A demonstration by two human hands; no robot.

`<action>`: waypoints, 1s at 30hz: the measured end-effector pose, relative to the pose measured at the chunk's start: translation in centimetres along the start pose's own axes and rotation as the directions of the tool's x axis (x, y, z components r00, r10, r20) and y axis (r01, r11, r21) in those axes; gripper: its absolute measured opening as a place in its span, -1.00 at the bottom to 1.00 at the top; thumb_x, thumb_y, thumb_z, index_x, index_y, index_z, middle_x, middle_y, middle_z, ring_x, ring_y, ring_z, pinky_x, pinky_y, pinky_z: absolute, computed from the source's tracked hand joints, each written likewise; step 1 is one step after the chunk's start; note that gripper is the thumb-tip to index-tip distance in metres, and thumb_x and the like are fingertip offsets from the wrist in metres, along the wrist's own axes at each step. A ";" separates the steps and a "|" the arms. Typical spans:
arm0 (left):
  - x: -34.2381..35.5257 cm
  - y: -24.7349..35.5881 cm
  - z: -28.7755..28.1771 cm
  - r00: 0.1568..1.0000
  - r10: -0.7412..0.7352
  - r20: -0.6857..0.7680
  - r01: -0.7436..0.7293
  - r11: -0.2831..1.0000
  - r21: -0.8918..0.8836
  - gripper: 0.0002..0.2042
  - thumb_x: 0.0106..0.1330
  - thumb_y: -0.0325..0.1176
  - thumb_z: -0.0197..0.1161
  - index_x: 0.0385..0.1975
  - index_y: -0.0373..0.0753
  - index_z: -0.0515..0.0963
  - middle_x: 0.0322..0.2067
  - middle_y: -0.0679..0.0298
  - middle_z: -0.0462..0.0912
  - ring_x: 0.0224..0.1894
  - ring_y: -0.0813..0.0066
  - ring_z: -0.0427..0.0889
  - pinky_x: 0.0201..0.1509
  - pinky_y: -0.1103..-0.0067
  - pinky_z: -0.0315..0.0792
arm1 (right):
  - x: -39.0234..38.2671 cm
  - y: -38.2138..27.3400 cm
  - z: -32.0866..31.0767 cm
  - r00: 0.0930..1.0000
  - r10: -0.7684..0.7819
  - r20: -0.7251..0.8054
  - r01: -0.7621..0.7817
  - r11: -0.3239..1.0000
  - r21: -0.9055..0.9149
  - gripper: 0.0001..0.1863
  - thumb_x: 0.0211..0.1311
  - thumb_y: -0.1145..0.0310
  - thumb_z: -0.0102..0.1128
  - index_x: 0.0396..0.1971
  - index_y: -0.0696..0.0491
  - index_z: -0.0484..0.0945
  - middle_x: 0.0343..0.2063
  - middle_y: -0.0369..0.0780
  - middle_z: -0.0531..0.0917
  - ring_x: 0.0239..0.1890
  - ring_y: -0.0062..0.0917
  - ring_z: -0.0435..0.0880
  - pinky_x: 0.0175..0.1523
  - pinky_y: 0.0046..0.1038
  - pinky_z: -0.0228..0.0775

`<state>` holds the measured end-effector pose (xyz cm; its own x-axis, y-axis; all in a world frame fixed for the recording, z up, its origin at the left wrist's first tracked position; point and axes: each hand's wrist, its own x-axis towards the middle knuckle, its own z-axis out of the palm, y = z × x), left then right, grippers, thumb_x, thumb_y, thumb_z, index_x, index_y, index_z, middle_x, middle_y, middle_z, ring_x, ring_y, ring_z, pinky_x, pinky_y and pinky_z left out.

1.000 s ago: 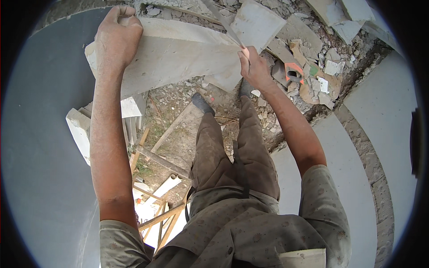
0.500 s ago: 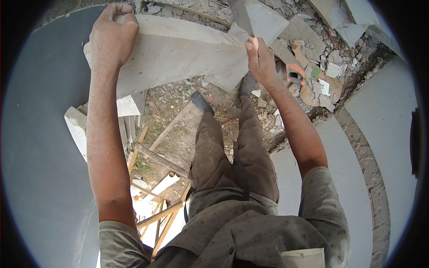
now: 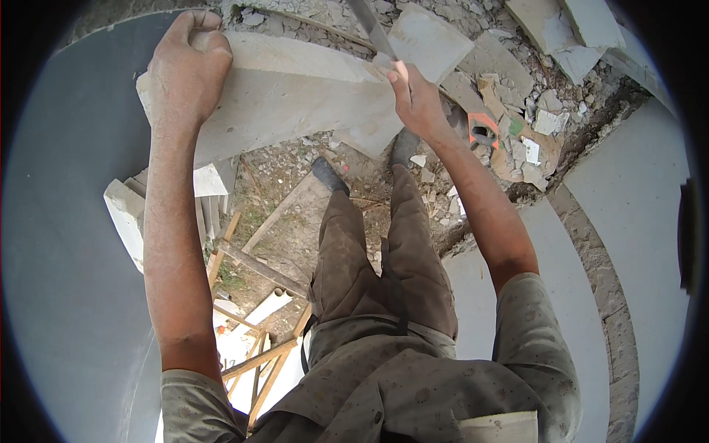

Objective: Manually shaping and refining the edges of stone blocks using a saw-like tool and hitting them against other blocks.

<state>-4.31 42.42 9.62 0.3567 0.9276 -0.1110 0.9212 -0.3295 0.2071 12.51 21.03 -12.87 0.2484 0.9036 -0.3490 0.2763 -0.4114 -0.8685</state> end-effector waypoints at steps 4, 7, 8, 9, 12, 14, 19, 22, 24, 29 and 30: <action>-0.1 0.1 0.0 1.000 0.009 -0.022 -0.009 1.000 0.018 -0.69 0.15 -0.27 0.06 -0.12 -0.11 0.57 -0.24 0.05 0.67 -0.17 0.11 0.66 0.00 0.35 0.49 | 0.9 0.7 0.1 0.997 0.082 -0.008 -0.082 0.987 -0.138 -0.59 0.39 0.12 -0.09 -0.06 0.18 0.45 -0.36 0.14 0.61 -0.25 0.09 0.59 -0.18 -0.13 0.42; -0.5 0.4 -0.1 1.000 0.000 -0.015 0.001 1.000 0.030 -0.69 0.15 -0.28 0.06 -0.11 -0.12 0.57 -0.23 0.06 0.67 -0.15 0.13 0.66 0.00 0.35 0.49 | 1.1 0.9 -0.3 0.996 0.078 -0.031 -0.080 0.995 -0.059 -0.58 0.39 0.11 -0.09 -0.08 0.18 0.47 -0.34 0.12 0.61 -0.21 0.00 0.60 -0.11 -0.17 0.40; -0.7 0.5 -0.2 1.000 -0.007 0.009 0.007 1.000 0.021 -0.70 0.16 -0.29 0.06 -0.12 -0.12 0.57 -0.22 0.06 0.67 -0.14 0.14 0.66 0.01 0.34 0.48 | 1.0 0.8 -0.4 0.990 -0.001 -0.140 0.020 0.991 0.136 -0.59 0.38 0.12 -0.08 -0.09 0.18 0.49 -0.33 0.10 0.61 -0.18 -0.07 0.61 -0.07 -0.21 0.39; -0.7 0.7 -0.2 1.000 -0.003 0.017 0.003 1.000 0.007 -0.70 0.16 -0.30 0.06 -0.12 -0.13 0.57 -0.21 0.06 0.67 -0.13 0.15 0.65 0.01 0.34 0.48 | 1.2 0.7 -0.5 0.988 0.079 -0.130 -0.061 0.988 0.139 -0.59 0.38 0.12 -0.08 -0.09 0.18 0.49 -0.33 0.10 0.61 -0.18 -0.07 0.61 -0.07 -0.21 0.39; -1.3 1.2 -0.3 1.000 -0.010 0.010 0.010 1.000 -0.006 -0.71 0.20 -0.30 0.06 -0.12 -0.19 0.56 -0.24 0.07 0.66 -0.13 0.16 0.63 0.03 0.41 0.43 | 1.1 -0.1 -0.4 0.984 0.100 0.145 -0.081 0.988 -0.131 -0.59 0.39 0.11 -0.08 -0.11 0.18 0.50 -0.35 0.07 0.60 -0.21 -0.11 0.61 -0.07 -0.23 0.38; -1.7 1.4 -0.4 1.000 -0.016 -0.017 0.016 1.000 0.005 -0.71 0.20 -0.30 0.06 -0.12 -0.19 0.56 -0.24 0.07 0.66 -0.13 0.16 0.63 0.03 0.41 0.43 | 1.1 -0.7 -0.1 0.999 -0.022 -0.045 0.023 1.000 0.018 -0.57 0.39 0.09 -0.10 -0.15 0.20 0.51 -0.38 0.06 0.60 -0.23 -0.11 0.60 -0.08 -0.24 0.38; -2.3 1.7 -0.4 1.000 0.009 -0.023 -0.009 1.000 0.014 -0.73 0.18 -0.33 0.06 -0.15 -0.17 0.56 -0.21 0.07 0.65 -0.14 0.16 0.65 0.01 0.36 0.48 | 1.0 0.1 0.1 0.992 0.123 0.017 -0.121 0.991 -0.053 -0.54 0.40 0.05 -0.14 -0.14 0.19 0.49 -0.34 0.11 0.60 -0.20 0.00 0.59 -0.11 -0.15 0.39; -2.5 1.7 -0.5 0.998 0.037 -0.041 -0.035 0.998 0.052 -0.73 0.18 -0.34 0.06 -0.15 -0.17 0.56 -0.18 0.07 0.64 -0.13 0.15 0.64 0.02 0.35 0.47 | 0.9 1.9 -0.2 0.976 0.199 0.084 -0.196 0.979 -0.049 -0.52 0.39 0.02 -0.11 -0.14 0.20 0.49 -0.31 0.13 0.59 -0.19 0.01 0.58 -0.09 -0.15 0.39; -2.7 1.7 -0.5 0.998 -0.047 0.040 0.047 0.999 -0.010 -0.74 0.19 -0.34 0.06 -0.14 -0.17 0.55 -0.14 0.08 0.62 -0.10 0.15 0.63 0.03 0.34 0.46 | 0.1 2.8 0.2 0.978 0.208 0.018 -0.208 0.970 0.125 -0.50 0.38 0.00 -0.10 -0.13 0.20 0.48 -0.27 0.15 0.59 -0.17 0.02 0.58 -0.08 -0.15 0.39; -3.3 2.2 -0.4 0.998 0.028 -0.051 -0.027 0.999 0.023 -0.75 0.20 -0.35 0.06 -0.14 -0.16 0.55 -0.13 0.09 0.62 -0.08 0.16 0.62 0.05 0.35 0.46 | 1.0 2.5 -0.1 0.990 -0.033 -0.138 0.028 0.999 -0.036 -0.50 0.42 -0.03 -0.16 -0.14 0.18 0.45 -0.40 0.06 0.60 -0.28 -0.04 0.60 -0.18 -0.19 0.40; -3.5 2.2 -0.4 0.999 0.023 -0.037 -0.022 0.999 0.040 -0.75 0.21 -0.34 0.07 -0.13 -0.16 0.55 -0.14 0.10 0.62 -0.08 0.17 0.63 0.05 0.36 0.45 | 1.1 2.0 -0.4 0.988 -0.105 -0.117 0.101 0.994 -0.035 -0.50 0.42 -0.03 -0.16 -0.14 0.18 0.45 -0.40 0.06 0.60 -0.28 -0.04 0.60 -0.18 -0.19 0.40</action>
<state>-3.57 38.48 10.92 0.3721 0.9256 -0.0699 0.9186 -0.3564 0.1707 13.66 21.15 -14.83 0.3252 0.9215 -0.2123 0.3323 -0.3216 -0.8867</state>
